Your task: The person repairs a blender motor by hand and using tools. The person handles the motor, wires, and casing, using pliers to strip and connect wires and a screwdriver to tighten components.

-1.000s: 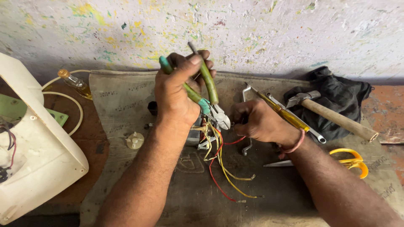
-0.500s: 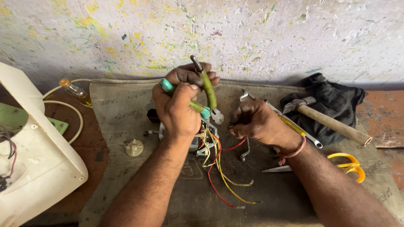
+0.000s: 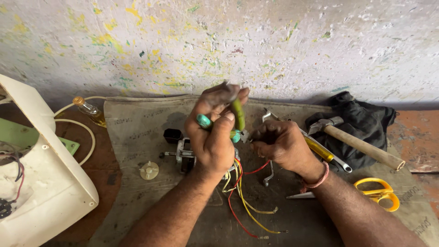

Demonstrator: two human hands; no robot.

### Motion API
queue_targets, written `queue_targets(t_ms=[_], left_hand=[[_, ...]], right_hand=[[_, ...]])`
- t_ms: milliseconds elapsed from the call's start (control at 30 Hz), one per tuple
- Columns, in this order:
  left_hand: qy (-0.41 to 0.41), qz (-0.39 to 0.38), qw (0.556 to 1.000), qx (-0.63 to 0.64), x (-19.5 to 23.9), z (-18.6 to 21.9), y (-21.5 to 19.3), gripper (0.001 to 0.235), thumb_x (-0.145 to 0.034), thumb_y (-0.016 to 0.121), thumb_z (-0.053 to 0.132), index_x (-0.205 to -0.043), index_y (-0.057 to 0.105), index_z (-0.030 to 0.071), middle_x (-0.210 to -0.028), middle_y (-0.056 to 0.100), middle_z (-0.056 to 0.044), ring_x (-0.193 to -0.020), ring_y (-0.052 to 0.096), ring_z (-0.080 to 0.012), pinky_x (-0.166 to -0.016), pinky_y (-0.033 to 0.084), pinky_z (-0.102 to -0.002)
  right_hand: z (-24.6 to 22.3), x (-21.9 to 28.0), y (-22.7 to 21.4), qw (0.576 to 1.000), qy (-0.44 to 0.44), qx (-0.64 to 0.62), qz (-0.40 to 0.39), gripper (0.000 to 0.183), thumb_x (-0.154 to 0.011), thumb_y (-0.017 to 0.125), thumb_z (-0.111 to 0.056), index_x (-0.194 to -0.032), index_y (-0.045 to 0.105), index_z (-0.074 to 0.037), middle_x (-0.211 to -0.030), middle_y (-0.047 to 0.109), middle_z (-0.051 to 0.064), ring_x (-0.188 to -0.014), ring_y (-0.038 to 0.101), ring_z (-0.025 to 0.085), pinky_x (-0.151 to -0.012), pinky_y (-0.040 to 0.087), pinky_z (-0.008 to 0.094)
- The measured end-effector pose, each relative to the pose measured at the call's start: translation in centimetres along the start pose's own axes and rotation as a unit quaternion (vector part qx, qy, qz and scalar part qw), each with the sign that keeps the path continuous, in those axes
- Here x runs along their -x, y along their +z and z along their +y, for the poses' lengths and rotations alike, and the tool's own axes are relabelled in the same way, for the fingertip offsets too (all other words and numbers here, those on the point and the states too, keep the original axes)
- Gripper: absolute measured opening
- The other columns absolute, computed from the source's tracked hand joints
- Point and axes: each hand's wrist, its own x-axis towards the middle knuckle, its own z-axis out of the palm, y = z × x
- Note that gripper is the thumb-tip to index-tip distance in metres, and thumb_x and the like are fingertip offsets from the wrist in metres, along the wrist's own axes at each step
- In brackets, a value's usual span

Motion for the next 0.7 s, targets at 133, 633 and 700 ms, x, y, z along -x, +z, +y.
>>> queue_targets(t_ms=[133, 633, 700], left_hand=[[0.001, 0.024, 0.999, 0.029, 0.6, -0.8, -0.6, 0.014, -0.095, 0.048, -0.008, -0.104, 0.058, -0.004, -0.124, 0.061, -0.02, -0.111, 0.069, -0.0288, -0.106, 0.06, -0.052], [0.018, 0.044, 0.999, -0.011, -0.6, -0.1, -0.9, 0.037, -0.093, 0.044, -0.006, -0.124, 0.063, -0.008, -0.136, 0.063, -0.023, -0.127, 0.066, -0.0326, -0.117, 0.055, -0.053], [0.031, 0.063, 0.998, -0.004, -0.5, -0.3, -0.9, 0.036, -0.091, 0.044, -0.007, -0.122, 0.063, -0.008, -0.133, 0.064, -0.025, -0.123, 0.067, -0.0342, -0.115, 0.056, -0.055]], right_hand=[[0.1, 0.1, 0.0, 0.997, -0.027, 0.069, 0.017, 0.01, -0.078, 0.078, 0.002, -0.087, 0.075, -0.001, -0.075, 0.073, -0.001, -0.068, 0.062, 0.005, -0.06, 0.053, 0.025], [1.1, 0.1, 0.4, 0.998, -0.057, 0.008, 0.014, 0.008, -0.084, 0.078, 0.001, -0.09, 0.073, -0.001, -0.081, 0.076, 0.003, -0.073, 0.068, 0.006, -0.064, 0.055, 0.024], [0.9, 0.3, 0.4, 0.997, -0.079, 0.017, 0.007, 0.008, -0.085, 0.078, 0.001, -0.091, 0.073, -0.001, -0.082, 0.075, 0.003, -0.074, 0.067, 0.006, -0.065, 0.055, 0.024]])
